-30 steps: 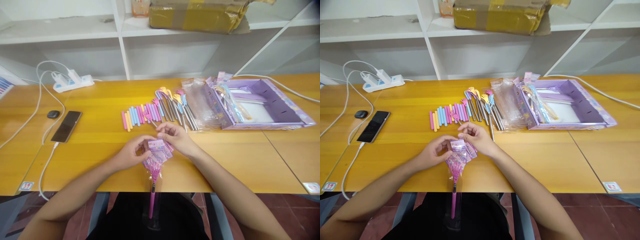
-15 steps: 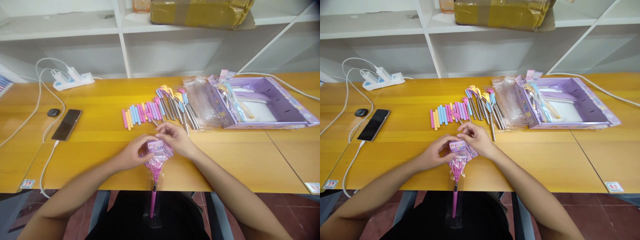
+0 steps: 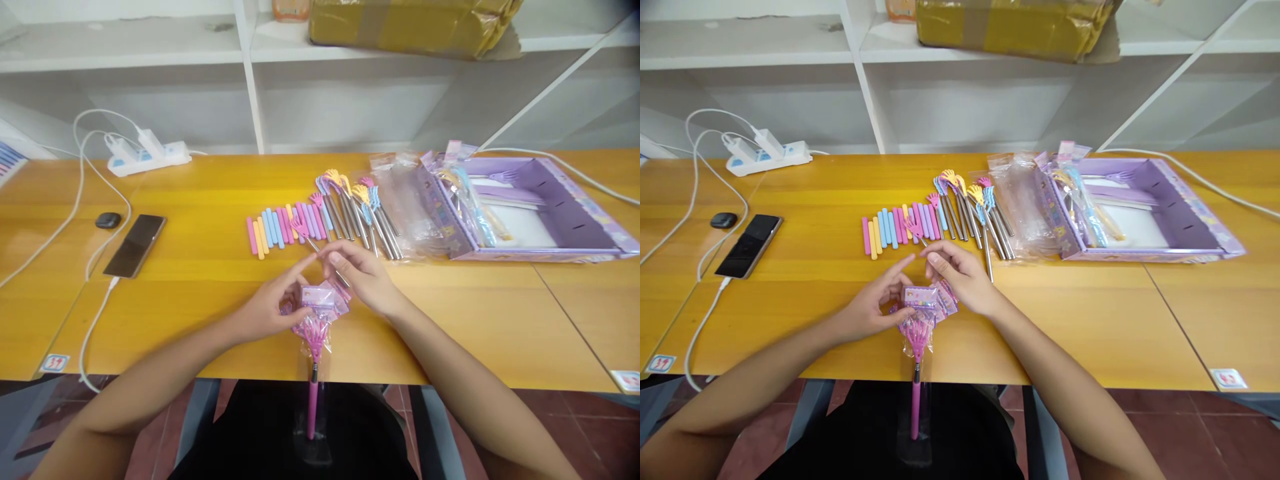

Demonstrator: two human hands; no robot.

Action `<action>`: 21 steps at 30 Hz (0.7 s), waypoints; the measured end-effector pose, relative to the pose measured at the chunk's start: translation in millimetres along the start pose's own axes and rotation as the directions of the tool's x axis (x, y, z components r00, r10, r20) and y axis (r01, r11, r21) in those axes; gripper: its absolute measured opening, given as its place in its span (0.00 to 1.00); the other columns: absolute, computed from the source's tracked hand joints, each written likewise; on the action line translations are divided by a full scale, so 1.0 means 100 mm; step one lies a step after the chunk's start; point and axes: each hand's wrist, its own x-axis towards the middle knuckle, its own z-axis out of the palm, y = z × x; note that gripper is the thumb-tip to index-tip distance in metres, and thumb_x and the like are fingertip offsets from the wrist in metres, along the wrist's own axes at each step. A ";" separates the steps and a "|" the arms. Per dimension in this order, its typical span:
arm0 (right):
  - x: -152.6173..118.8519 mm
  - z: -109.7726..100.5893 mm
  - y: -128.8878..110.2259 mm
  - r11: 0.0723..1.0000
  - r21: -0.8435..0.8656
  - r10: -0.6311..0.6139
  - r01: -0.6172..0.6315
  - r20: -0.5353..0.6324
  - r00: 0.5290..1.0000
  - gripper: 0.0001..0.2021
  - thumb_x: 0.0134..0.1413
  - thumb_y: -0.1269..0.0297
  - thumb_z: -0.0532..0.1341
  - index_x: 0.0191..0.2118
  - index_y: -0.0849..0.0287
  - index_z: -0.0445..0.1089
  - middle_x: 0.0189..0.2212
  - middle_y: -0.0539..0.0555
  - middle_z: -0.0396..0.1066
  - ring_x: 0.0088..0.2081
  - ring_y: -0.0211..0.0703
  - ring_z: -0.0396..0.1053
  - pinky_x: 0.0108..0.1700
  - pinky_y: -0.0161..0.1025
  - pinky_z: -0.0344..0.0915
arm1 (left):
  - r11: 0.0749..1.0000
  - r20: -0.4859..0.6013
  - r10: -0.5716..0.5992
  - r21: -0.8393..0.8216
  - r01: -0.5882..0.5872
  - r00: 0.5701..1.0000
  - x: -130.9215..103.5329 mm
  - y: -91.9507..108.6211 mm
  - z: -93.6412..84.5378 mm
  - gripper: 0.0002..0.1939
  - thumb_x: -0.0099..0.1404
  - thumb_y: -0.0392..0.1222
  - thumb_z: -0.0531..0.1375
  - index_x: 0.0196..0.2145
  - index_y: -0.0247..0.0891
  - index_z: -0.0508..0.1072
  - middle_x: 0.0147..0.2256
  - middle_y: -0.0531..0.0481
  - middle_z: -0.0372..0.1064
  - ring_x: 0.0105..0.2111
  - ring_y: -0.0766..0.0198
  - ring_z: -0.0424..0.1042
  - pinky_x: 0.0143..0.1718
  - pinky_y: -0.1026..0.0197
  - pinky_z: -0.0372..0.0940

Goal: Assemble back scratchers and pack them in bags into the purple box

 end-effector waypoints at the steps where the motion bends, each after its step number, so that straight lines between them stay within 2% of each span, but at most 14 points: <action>1: 0.00 -0.02 -0.01 1.000 -0.009 0.017 -0.016 0.052 0.999 0.15 0.74 0.50 0.60 0.49 0.57 0.74 0.33 0.50 0.72 0.31 0.37 0.68 0.34 0.37 0.64 | 1.000 0.002 -0.006 -0.016 0.006 1.000 -0.01 -0.02 0.01 0.47 0.72 0.40 0.66 0.79 0.54 0.46 0.49 0.44 0.72 0.42 0.59 0.77 0.46 0.54 0.75; 4: -0.01 -0.05 -0.04 0.988 -0.153 0.049 -0.017 0.211 0.976 0.15 0.70 0.51 0.65 0.46 0.59 0.76 0.35 0.51 0.73 0.33 0.37 0.68 0.35 0.36 0.63 | 0.999 0.009 -0.028 -0.023 0.028 1.000 -0.01 -0.03 0.00 0.46 0.72 0.41 0.66 0.79 0.54 0.47 0.48 0.45 0.71 0.44 0.58 0.77 0.48 0.53 0.74; 7: -0.02 -0.05 -0.04 0.961 -0.277 0.110 -0.010 0.350 0.930 0.14 0.67 0.53 0.68 0.39 0.61 0.76 0.30 0.50 0.73 0.30 0.35 0.65 0.33 0.35 0.60 | 0.995 0.027 -0.076 -0.057 0.077 0.997 -0.01 0.00 -0.01 0.38 0.72 0.44 0.68 0.74 0.51 0.58 0.48 0.46 0.71 0.47 0.57 0.77 0.49 0.54 0.73; 11: -0.04 -0.06 -0.01 0.934 -0.356 0.196 -0.036 0.423 0.885 0.19 0.67 0.52 0.66 0.31 0.62 0.73 0.24 0.47 0.65 0.27 0.34 0.58 0.29 0.34 0.53 | 0.985 0.027 -0.141 -0.097 0.143 0.990 0.00 0.02 -0.03 0.25 0.74 0.48 0.66 0.64 0.45 0.66 0.45 0.47 0.73 0.44 0.59 0.78 0.45 0.56 0.73; 14: -0.04 -0.08 0.01 0.927 -0.362 0.263 -0.094 0.455 0.851 0.22 0.67 0.50 0.66 0.28 0.61 0.69 0.22 0.45 0.61 0.25 0.33 0.54 0.28 0.34 0.49 | 0.977 0.031 -0.171 -0.123 0.173 0.985 0.01 0.01 -0.04 0.25 0.74 0.49 0.66 0.63 0.43 0.66 0.42 0.49 0.73 0.40 0.62 0.77 0.42 0.59 0.72; 16: -0.03 -0.08 0.01 0.929 -0.359 0.254 -0.087 0.450 0.856 0.22 0.66 0.48 0.66 0.28 0.61 0.69 0.22 0.46 0.62 0.25 0.32 0.55 0.28 0.34 0.49 | 0.963 0.052 -0.198 -0.174 0.204 0.979 0.01 0.02 -0.06 0.26 0.73 0.50 0.68 0.63 0.43 0.65 0.45 0.47 0.74 0.42 0.61 0.78 0.44 0.58 0.73; 18: -0.03 -0.06 0.02 0.932 -0.357 0.217 -0.057 0.425 0.879 0.24 0.65 0.46 0.67 0.28 0.62 0.70 0.22 0.47 0.64 0.26 0.33 0.57 0.28 0.34 0.50 | 0.938 0.121 -0.259 -0.205 0.279 0.958 0.02 0.04 -0.07 0.28 0.69 0.50 0.71 0.61 0.42 0.66 0.49 0.44 0.76 0.45 0.58 0.79 0.45 0.56 0.74; 21: -0.02 -0.02 0.03 0.949 -0.302 0.176 -0.084 0.291 0.940 0.26 0.63 0.41 0.68 0.27 0.61 0.68 0.21 0.47 0.63 0.25 0.33 0.58 0.27 0.33 0.51 | 0.896 0.296 -0.362 -0.149 0.417 0.884 0.02 0.09 -0.06 0.28 0.64 0.51 0.75 0.55 0.39 0.72 0.48 0.43 0.79 0.43 0.56 0.81 0.43 0.56 0.75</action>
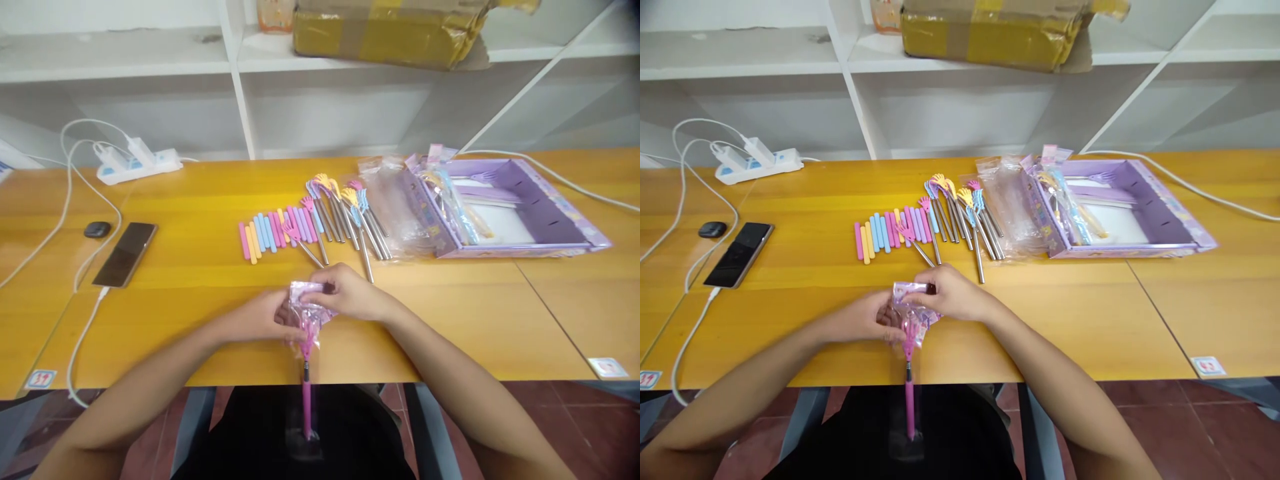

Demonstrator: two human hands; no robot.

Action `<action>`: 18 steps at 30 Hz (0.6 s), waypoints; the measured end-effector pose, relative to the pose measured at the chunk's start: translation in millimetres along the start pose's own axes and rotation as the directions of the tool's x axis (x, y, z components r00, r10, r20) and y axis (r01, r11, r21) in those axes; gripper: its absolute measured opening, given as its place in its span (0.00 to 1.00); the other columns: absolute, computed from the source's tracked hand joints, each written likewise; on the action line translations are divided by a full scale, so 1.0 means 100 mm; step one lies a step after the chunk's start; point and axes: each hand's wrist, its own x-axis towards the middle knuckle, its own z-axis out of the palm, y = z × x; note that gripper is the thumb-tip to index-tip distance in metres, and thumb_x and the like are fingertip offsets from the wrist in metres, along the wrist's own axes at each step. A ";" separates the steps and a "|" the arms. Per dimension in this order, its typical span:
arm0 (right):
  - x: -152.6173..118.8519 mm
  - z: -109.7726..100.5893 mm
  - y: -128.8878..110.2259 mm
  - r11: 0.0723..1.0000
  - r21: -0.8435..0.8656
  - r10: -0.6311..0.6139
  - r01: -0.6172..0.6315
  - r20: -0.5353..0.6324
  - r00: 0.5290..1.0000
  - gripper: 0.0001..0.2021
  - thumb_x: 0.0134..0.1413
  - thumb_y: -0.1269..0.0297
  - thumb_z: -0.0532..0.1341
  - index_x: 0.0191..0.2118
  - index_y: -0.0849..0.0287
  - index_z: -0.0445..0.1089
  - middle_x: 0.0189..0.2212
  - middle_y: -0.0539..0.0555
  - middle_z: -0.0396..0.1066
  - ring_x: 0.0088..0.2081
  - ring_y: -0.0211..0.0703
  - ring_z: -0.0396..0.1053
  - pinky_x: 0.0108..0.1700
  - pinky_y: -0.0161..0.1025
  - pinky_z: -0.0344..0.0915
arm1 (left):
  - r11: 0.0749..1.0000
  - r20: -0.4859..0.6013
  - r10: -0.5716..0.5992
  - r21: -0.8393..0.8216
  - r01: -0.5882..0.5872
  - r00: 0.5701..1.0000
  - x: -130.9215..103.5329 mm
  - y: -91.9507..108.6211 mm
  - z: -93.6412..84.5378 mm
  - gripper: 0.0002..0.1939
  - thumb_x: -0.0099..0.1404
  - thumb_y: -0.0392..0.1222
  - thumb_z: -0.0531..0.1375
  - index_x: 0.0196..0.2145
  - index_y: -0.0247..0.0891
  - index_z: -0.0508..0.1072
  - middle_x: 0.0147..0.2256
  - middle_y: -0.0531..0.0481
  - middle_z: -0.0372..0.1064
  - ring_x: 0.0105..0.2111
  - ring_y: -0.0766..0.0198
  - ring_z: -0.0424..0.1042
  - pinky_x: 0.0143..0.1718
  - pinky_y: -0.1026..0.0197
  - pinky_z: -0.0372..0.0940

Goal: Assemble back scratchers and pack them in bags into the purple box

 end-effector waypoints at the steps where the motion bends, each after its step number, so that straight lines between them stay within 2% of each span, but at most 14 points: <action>1: 0.01 0.00 0.00 0.998 0.063 0.016 -0.013 -0.047 0.999 0.26 0.62 0.40 0.68 0.29 0.61 0.68 0.21 0.46 0.63 0.24 0.33 0.58 0.26 0.33 0.51 | 1.000 0.040 -0.027 0.018 0.026 0.999 -0.01 0.01 0.01 0.25 0.64 0.52 0.75 0.52 0.38 0.74 0.45 0.43 0.80 0.41 0.57 0.81 0.42 0.56 0.75; 2: 0.01 -0.01 0.00 0.989 0.146 0.035 -0.024 -0.073 0.997 0.26 0.62 0.39 0.68 0.32 0.60 0.69 0.22 0.46 0.63 0.23 0.33 0.58 0.26 0.33 0.52 | 0.999 0.067 -0.033 0.026 0.032 0.997 -0.01 0.02 0.02 0.22 0.65 0.53 0.73 0.49 0.37 0.76 0.43 0.44 0.81 0.40 0.57 0.81 0.41 0.57 0.75; 4: 0.01 -0.05 0.01 0.949 0.312 0.053 -0.037 -0.045 0.998 0.27 0.64 0.35 0.65 0.41 0.60 0.70 0.22 0.45 0.65 0.21 0.33 0.59 0.23 0.33 0.53 | 1.000 0.063 0.003 0.006 -0.003 0.998 -0.01 0.02 0.03 0.19 0.68 0.55 0.71 0.44 0.36 0.78 0.39 0.46 0.81 0.35 0.60 0.80 0.38 0.59 0.73; 5: 0.01 -0.07 0.02 0.928 0.369 0.046 -0.045 0.004 0.999 0.29 0.64 0.34 0.63 0.45 0.60 0.70 0.24 0.45 0.67 0.21 0.33 0.59 0.22 0.33 0.52 | 0.999 0.017 0.043 -0.019 -0.042 0.999 -0.01 0.02 0.02 0.19 0.68 0.55 0.70 0.42 0.36 0.78 0.37 0.47 0.80 0.33 0.61 0.79 0.36 0.60 0.73; 7: 0.00 -0.11 0.02 0.913 0.402 0.010 -0.062 0.131 0.991 0.30 0.63 0.34 0.65 0.49 0.60 0.70 0.30 0.49 0.72 0.23 0.33 0.62 0.24 0.32 0.55 | 0.988 -0.164 0.135 -0.048 -0.145 0.977 0.01 0.01 -0.02 0.20 0.67 0.56 0.71 0.40 0.35 0.77 0.34 0.48 0.79 0.31 0.63 0.77 0.34 0.61 0.71; 9: 0.00 -0.11 0.02 0.942 0.329 -0.012 -0.067 0.232 0.973 0.28 0.59 0.40 0.71 0.49 0.61 0.72 0.36 0.51 0.75 0.29 0.34 0.65 0.29 0.32 0.60 | 0.966 -0.385 0.223 -0.034 -0.255 0.896 0.04 -0.01 -0.09 0.21 0.66 0.57 0.72 0.39 0.35 0.75 0.33 0.49 0.78 0.31 0.63 0.76 0.33 0.62 0.71; 11: 0.01 -0.09 0.01 0.975 0.215 0.002 -0.057 0.246 0.969 0.25 0.56 0.45 0.75 0.46 0.61 0.74 0.33 0.49 0.73 0.30 0.34 0.65 0.32 0.33 0.62 | 0.938 -0.506 0.277 -0.044 -0.345 0.817 0.08 -0.02 -0.15 0.22 0.66 0.57 0.72 0.39 0.35 0.74 0.32 0.50 0.78 0.29 0.64 0.76 0.34 0.62 0.72; 13: 0.01 -0.10 -0.03 0.991 0.131 0.014 -0.041 0.199 0.980 0.23 0.58 0.45 0.73 0.44 0.61 0.74 0.30 0.47 0.70 0.30 0.35 0.64 0.33 0.34 0.61 | 0.894 -0.528 0.309 -0.121 -0.431 0.791 0.11 -0.03 -0.20 0.22 0.66 0.57 0.72 0.42 0.37 0.72 0.32 0.51 0.78 0.30 0.64 0.78 0.35 0.62 0.74; 15: -0.02 -0.21 -0.10 0.997 0.080 0.000 -0.010 0.127 0.992 0.21 0.62 0.45 0.70 0.43 0.61 0.74 0.31 0.49 0.72 0.32 0.38 0.66 0.36 0.36 0.64 | 0.848 -0.483 0.341 -0.212 -0.485 0.807 0.13 -0.04 -0.22 0.24 0.67 0.58 0.72 0.46 0.38 0.71 0.37 0.48 0.79 0.34 0.62 0.81 0.39 0.59 0.76; 16: -0.06 -0.31 -0.15 0.999 0.040 -0.017 0.015 0.066 0.998 0.20 0.64 0.46 0.68 0.43 0.60 0.74 0.34 0.51 0.73 0.34 0.40 0.68 0.39 0.38 0.66 | 0.833 -0.450 0.358 -0.241 -0.497 0.818 0.13 -0.05 -0.22 0.24 0.68 0.59 0.71 0.48 0.38 0.70 0.40 0.46 0.80 0.36 0.60 0.82 0.41 0.57 0.76; 18: -0.16 -0.61 -0.21 0.991 -0.124 -0.075 0.053 -0.181 0.981 0.17 0.70 0.48 0.62 0.44 0.59 0.75 0.38 0.55 0.75 0.40 0.45 0.71 0.47 0.43 0.68 | 0.831 -0.378 0.377 -0.266 -0.489 0.846 0.12 -0.04 -0.22 0.23 0.72 0.59 0.67 0.50 0.38 0.69 0.44 0.42 0.81 0.38 0.57 0.84 0.43 0.55 0.77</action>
